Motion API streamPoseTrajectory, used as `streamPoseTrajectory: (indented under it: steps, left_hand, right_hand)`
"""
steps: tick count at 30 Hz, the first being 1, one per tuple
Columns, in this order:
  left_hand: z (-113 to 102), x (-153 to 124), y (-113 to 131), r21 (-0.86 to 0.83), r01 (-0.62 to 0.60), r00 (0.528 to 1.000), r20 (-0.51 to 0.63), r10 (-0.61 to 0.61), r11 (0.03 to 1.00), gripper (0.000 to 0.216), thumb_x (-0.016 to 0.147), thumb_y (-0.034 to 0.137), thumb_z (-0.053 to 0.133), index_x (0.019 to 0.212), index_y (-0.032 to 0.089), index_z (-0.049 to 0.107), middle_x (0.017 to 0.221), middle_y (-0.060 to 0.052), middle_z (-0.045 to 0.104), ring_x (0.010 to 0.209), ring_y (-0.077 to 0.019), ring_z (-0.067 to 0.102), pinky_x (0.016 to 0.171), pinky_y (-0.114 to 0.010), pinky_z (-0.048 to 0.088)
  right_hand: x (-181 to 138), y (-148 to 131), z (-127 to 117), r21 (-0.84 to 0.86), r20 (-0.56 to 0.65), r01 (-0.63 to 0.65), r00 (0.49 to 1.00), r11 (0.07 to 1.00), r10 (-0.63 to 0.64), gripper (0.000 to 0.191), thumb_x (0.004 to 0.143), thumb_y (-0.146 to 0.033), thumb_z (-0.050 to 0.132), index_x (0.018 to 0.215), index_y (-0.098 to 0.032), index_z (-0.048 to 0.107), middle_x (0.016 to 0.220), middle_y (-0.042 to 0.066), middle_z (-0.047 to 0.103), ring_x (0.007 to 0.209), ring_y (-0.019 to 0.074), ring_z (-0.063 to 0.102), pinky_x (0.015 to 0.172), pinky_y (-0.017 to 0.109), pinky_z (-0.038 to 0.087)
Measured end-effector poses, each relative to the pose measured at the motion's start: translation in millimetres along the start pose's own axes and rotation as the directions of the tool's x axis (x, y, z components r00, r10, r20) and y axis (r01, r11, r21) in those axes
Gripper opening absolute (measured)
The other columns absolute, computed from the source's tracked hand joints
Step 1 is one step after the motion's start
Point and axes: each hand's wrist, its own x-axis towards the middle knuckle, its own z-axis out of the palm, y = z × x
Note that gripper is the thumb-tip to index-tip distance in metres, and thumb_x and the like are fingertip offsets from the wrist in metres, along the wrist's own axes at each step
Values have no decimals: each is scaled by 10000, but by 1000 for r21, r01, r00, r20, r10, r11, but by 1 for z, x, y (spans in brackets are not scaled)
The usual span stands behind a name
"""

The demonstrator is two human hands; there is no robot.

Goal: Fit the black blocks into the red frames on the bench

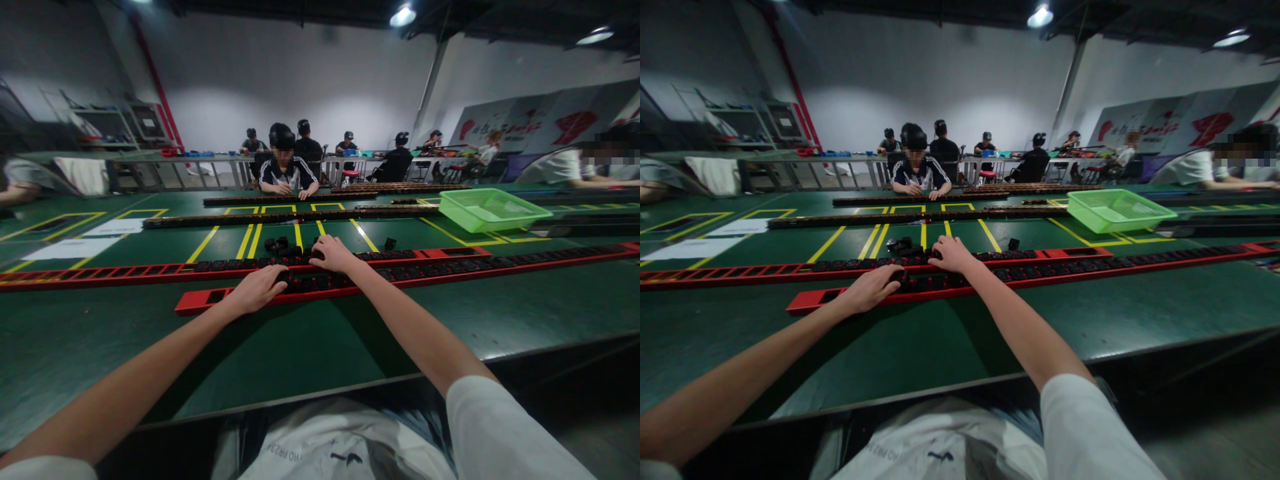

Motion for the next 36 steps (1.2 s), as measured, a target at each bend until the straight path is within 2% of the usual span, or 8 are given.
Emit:
streamPoseTrajectory:
  steps: [4, 10, 20, 27, 32, 36]
  left_hand:
    - [-1, 0, 1, 9, -3, 1000, 9, 3, 1000, 430, 995, 387, 397, 1329, 138, 503, 1271, -147, 626, 1165, -278, 607, 1006, -411, 473]
    - [-1, 0, 1, -5, -27, 1000, 9, 27, 1000, 415, 978, 407, 445, 1304, 161, 521, 1247, -128, 633, 1152, -272, 610, 997, -398, 475]
    - [-2, 0, 1, -31, -28, 999, 22, 28, 999, 411, 971, 413, 458, 1294, 169, 531, 1234, -129, 631, 1129, -283, 608, 986, -413, 473]
    - [-5, 0, 4, -15, -24, 999, 41, 24, 1000, 412, 971, 408, 463, 1292, 157, 526, 1248, -138, 620, 1143, -289, 604, 989, -414, 475]
    - [-5, 0, 5, -1, -15, 999, 50, 15, 1000, 417, 979, 410, 460, 1305, 158, 520, 1226, -138, 626, 1123, -292, 609, 971, -423, 483]
    - [-5, 1, 5, -4, -12, 999, 47, 12, 1000, 415, 976, 416, 471, 1307, 169, 521, 1222, -131, 630, 1112, -286, 613, 957, -411, 486]
  right_hand:
    - [0, -1, -3, 28, 32, 46, 998, 999, -46, 438, 913, -491, 625, 1203, -164, 650, 1147, 132, 648, 1064, 276, 576, 906, 379, 410]
    - [1, 0, -3, 44, 49, 119, 991, 992, -121, 564, 845, -517, 707, 1266, -151, 627, 1185, 148, 645, 1104, 296, 566, 929, 393, 417]
    - [1, -3, -4, 66, 87, 114, 989, 991, -119, 597, 837, -484, 723, 1317, -147, 611, 1200, 156, 662, 1095, 296, 593, 947, 389, 438]
    - [1, -3, -7, 80, 120, 92, 988, 993, -101, 649, 826, -462, 740, 1369, -152, 568, 1207, 167, 655, 1066, 295, 609, 895, 360, 452]
    - [-1, 5, -12, -1, 187, 77, 979, 997, -76, 631, 826, -473, 731, 1375, -220, 549, 1214, 148, 643, 1086, 311, 595, 928, 398, 415]
    - [-10, 21, -17, -65, 219, 64, 975, 996, -48, 660, 816, -493, 730, 1386, -218, 542, 1195, 165, 635, 1143, 350, 545, 973, 450, 365]
